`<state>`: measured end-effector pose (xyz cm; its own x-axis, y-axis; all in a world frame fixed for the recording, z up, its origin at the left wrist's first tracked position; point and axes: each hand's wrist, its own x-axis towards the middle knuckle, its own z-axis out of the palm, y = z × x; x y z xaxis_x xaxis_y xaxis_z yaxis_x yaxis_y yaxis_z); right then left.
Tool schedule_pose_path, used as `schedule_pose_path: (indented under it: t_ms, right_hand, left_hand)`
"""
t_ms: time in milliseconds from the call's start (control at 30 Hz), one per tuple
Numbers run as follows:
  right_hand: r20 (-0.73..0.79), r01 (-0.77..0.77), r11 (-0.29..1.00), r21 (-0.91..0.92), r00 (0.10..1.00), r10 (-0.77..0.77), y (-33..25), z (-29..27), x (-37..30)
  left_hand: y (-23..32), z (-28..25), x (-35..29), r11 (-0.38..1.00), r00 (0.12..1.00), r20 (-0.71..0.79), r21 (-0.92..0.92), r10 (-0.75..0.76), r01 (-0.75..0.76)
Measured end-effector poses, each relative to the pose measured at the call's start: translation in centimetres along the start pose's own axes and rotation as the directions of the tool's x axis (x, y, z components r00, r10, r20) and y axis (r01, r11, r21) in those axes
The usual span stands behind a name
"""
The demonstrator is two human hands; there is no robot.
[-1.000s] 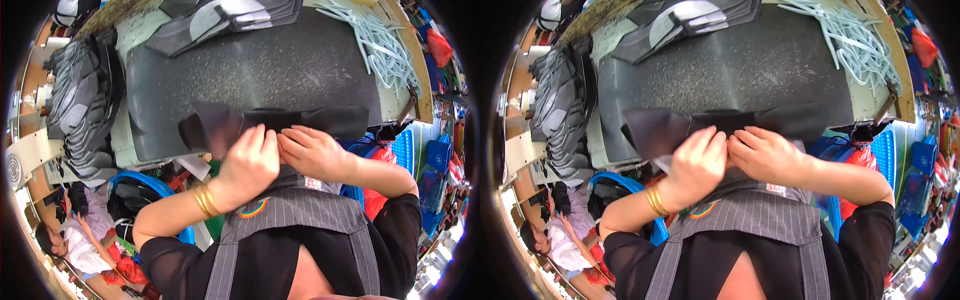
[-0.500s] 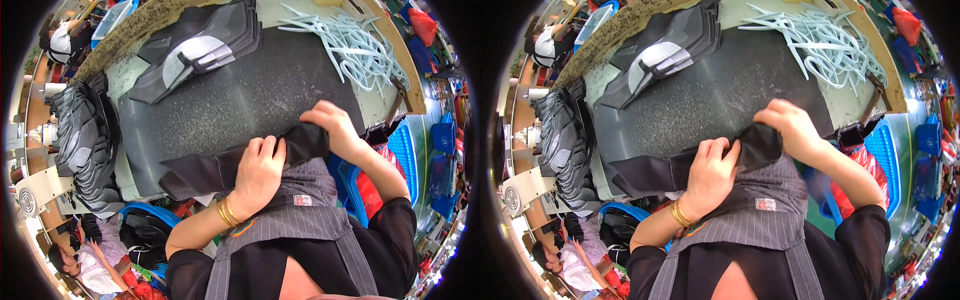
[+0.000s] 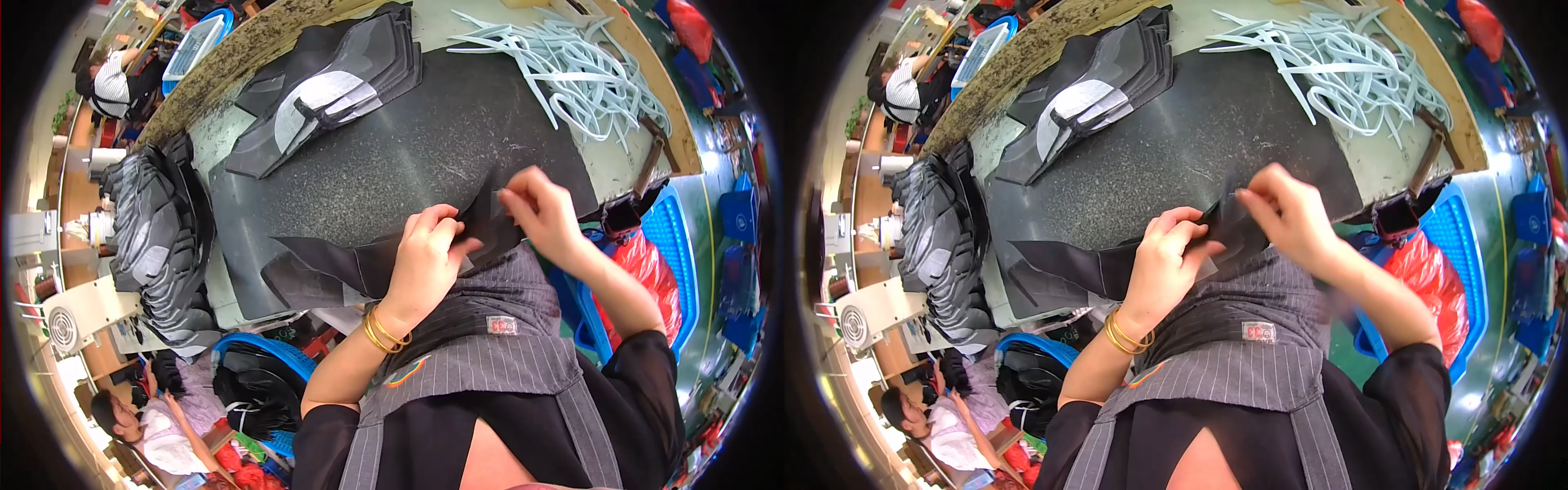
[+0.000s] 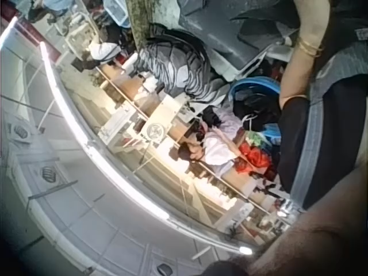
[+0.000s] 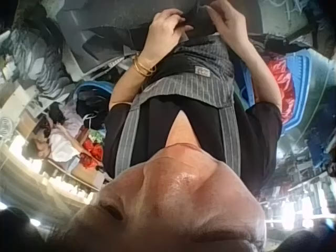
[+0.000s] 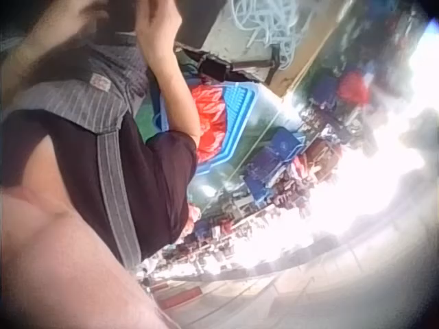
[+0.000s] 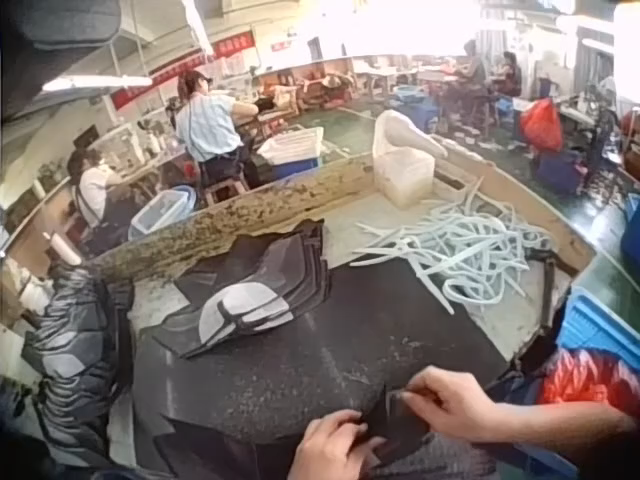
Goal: Assembling shoe upper parts by applying reinforcement strips and folding edges at a factory workbench.
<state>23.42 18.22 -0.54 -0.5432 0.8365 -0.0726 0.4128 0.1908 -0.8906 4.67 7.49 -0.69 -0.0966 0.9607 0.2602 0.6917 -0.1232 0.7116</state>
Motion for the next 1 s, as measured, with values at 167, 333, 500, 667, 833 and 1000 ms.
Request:
schedule_pose_path:
  t_ms: [167, 333, 500, 667, 833, 1000]
  right_hand:
    - [0.163, 0.627, 0.664, -0.407, 0.765, -0.623, -0.3, 2.0, -2.7]
    - [0.132, 0.546, 0.585, -0.600, 0.788, -0.601, -0.6, 3.7, -2.7]
    - [0.253, 0.518, 0.646, -0.561, 0.850, -0.462, -0.5, 2.7, -2.5]
    - [0.195, -0.281, 0.816, 0.505, 0.958, 0.209, -1.1, -2.0, 1.3]
    - [0.007, -0.082, 0.981, 0.177, 0.997, 0.082, -0.4, 0.7, 2.6]
    - [-0.110, 0.201, 0.974, -0.100, 0.971, -0.211, 0.2, 1.1, 2.0]
  left_hand:
    - [1.5, -1.4, 1.3, 0.878, 0.893, 0.058, -0.163, -0.447, 0.450]
    - [1.2, -1.1, 1.2, 0.915, 0.928, 0.089, -0.161, -0.361, 0.371]
    - [1.0, -0.4, -0.2, 0.993, 0.998, 0.012, -0.103, -0.054, 0.055]
    - [1.0, 1.6, -1.4, 0.827, 0.948, 0.113, 0.466, 0.296, -0.314]
    - [0.8, 1.9, -1.9, 0.884, 0.969, 0.076, 0.397, 0.237, -0.247]
    - [1.6, 1.7, -1.2, 0.912, 0.968, 0.184, 0.343, 0.169, -0.225]
